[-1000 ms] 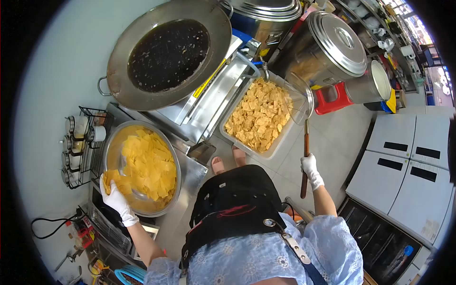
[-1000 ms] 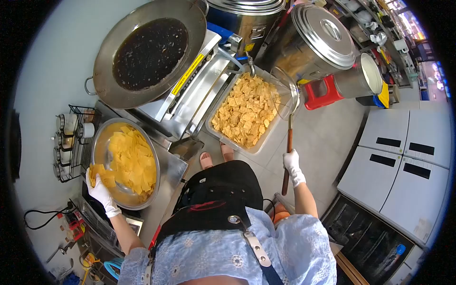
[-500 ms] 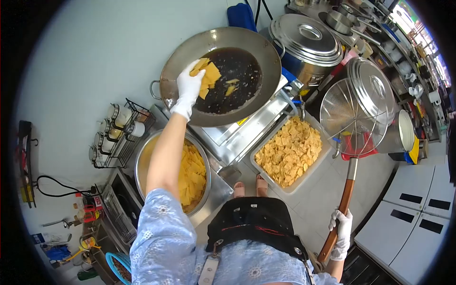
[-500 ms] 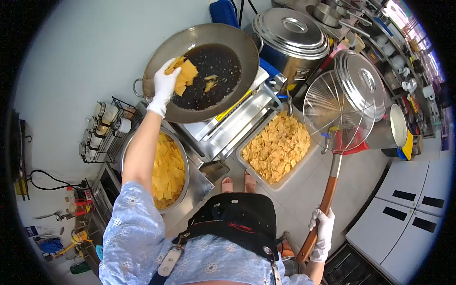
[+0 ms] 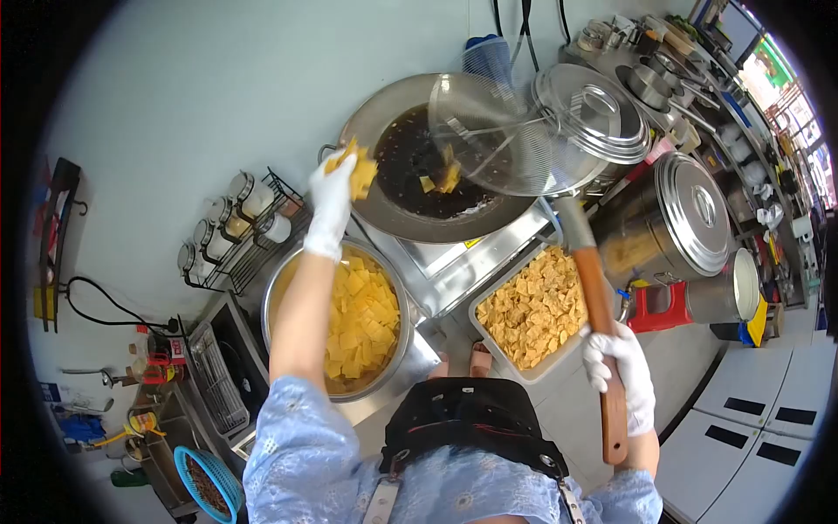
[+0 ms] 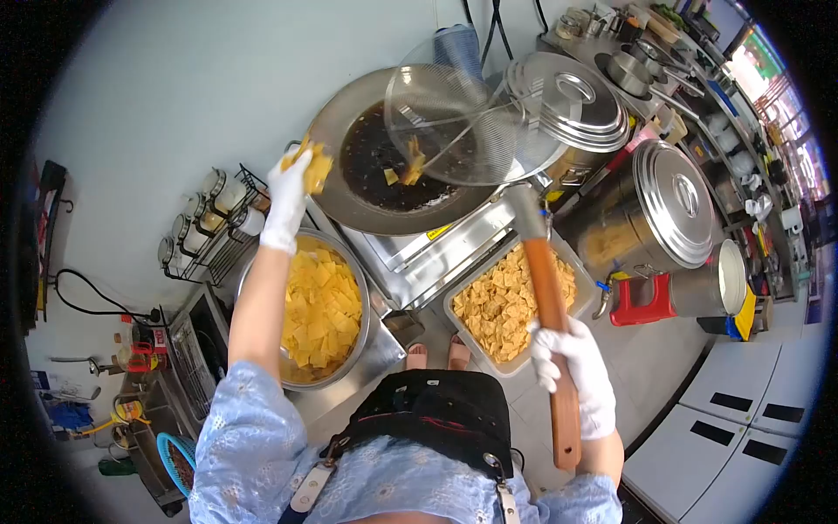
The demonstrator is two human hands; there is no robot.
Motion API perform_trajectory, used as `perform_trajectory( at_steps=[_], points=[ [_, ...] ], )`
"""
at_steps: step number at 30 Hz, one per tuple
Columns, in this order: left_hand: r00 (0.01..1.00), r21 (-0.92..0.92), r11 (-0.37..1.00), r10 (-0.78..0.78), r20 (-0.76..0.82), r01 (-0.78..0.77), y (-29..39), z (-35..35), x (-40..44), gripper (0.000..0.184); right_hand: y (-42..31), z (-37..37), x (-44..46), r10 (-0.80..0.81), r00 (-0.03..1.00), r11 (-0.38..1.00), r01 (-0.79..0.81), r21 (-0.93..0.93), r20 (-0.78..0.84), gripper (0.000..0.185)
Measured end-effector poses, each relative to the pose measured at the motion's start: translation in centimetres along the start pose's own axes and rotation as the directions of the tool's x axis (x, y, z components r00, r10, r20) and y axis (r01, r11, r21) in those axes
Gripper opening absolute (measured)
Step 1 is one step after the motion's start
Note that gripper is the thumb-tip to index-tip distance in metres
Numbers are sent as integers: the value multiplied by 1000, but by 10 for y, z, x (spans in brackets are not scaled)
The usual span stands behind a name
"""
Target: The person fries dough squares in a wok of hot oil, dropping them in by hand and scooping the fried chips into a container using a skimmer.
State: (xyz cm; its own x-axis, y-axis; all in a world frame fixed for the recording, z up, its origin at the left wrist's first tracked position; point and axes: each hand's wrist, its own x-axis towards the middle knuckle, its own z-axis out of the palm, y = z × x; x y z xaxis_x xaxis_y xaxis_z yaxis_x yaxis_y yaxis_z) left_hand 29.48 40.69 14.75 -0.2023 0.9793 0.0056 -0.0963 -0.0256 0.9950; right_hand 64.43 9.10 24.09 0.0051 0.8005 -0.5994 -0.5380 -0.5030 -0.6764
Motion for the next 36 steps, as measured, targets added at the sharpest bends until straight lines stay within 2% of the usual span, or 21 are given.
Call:
perform_trajectory(
  at_steps=[1, 3, 5, 7, 9, 11, 12, 17, 19, 21, 23, 24, 27, 31, 33, 35, 36],
  points=[
    [999, -49, 998, -45, 13, 46, 5, -21, -23, 18, -2, 10, 12, 63, 997, 998, -64, 16, 47, 25],
    [993, -37, 994, -102, -61, 100, 3, -64, -61, 19, 4, 20, 38, 176, 969, 979, -190, 69, 174, 23],
    [985, -17, 996, -91, -147, 90, -14, -108, -98, 20, 19, 26, 61, 243, 947, 964, -259, 53, 209, 23],
    [945, 20, 982, -174, -277, 187, -36, -151, -132, 21, 30, 29, 83, 267, 931, 959, -282, 24, 250, 22],
    [928, 129, 970, -153, -340, 207, -63, -188, -164, 21, 33, 37, 100, 302, 928, 951, -309, -1, 216, 21],
    [905, 185, 958, -130, -405, 221, -98, -215, -189, 20, 32, 45, 118, 253, 945, 968, -249, -44, 209, 18],
    [883, 246, 942, -95, -459, 229, -102, -218, -198, 20, 33, 46, 126, 245, 951, 969, -244, -29, 189, 17],
    [834, 160, 941, -175, -524, 297, -122, -229, -233, 19, 27, 43, 103, 243, 957, 969, -232, -88, 158, 17],
    [835, 187, 941, -145, -531, 282, -123, -229, -242, 18, 26, 47, 89, 367, 913, 929, -370, -15, 175, 16],
    [833, 169, 942, -161, -529, 289, -118, -230, -245, 17, 30, 54, 93, 366, 910, 928, -372, -3, 196, 16],
    [848, 221, 942, -105, -519, 252, -110, -227, -245, 17, 29, 66, 109, 330, 911, 942, -336, -17, 246, 16],
    [848, 219, 943, -103, -520, 249, -106, -225, -243, 17, 28, 72, 119, 284, 938, 959, -275, -74, 198, 15],
    [843, 180, 951, -125, -523, 252, -95, -220, -239, 16, 24, 68, 139, 207, 963, 978, -197, -74, 172, 13],
    [853, 226, 942, -99, -513, 246, -100, -213, -238, 17, 8, 63, 111, 225, 970, 944, -194, -267, 93, 14],
    [858, 233, 936, -119, -499, 265, -109, -214, -244, 18, -2, 65, 103, 187, 979, 945, -156, -287, 82, 15],
    [859, 218, 945, -106, -500, 244, -115, -213, -246, 18, -7, 74, 98, 101, 994, 910, -76, -408, 39, 14],
    [859, 215, 946, -108, -500, 244, -113, -211, -245, 18, -11, 76, 95, 99, 994, 909, -76, -410, 37, 14]
  ],
)
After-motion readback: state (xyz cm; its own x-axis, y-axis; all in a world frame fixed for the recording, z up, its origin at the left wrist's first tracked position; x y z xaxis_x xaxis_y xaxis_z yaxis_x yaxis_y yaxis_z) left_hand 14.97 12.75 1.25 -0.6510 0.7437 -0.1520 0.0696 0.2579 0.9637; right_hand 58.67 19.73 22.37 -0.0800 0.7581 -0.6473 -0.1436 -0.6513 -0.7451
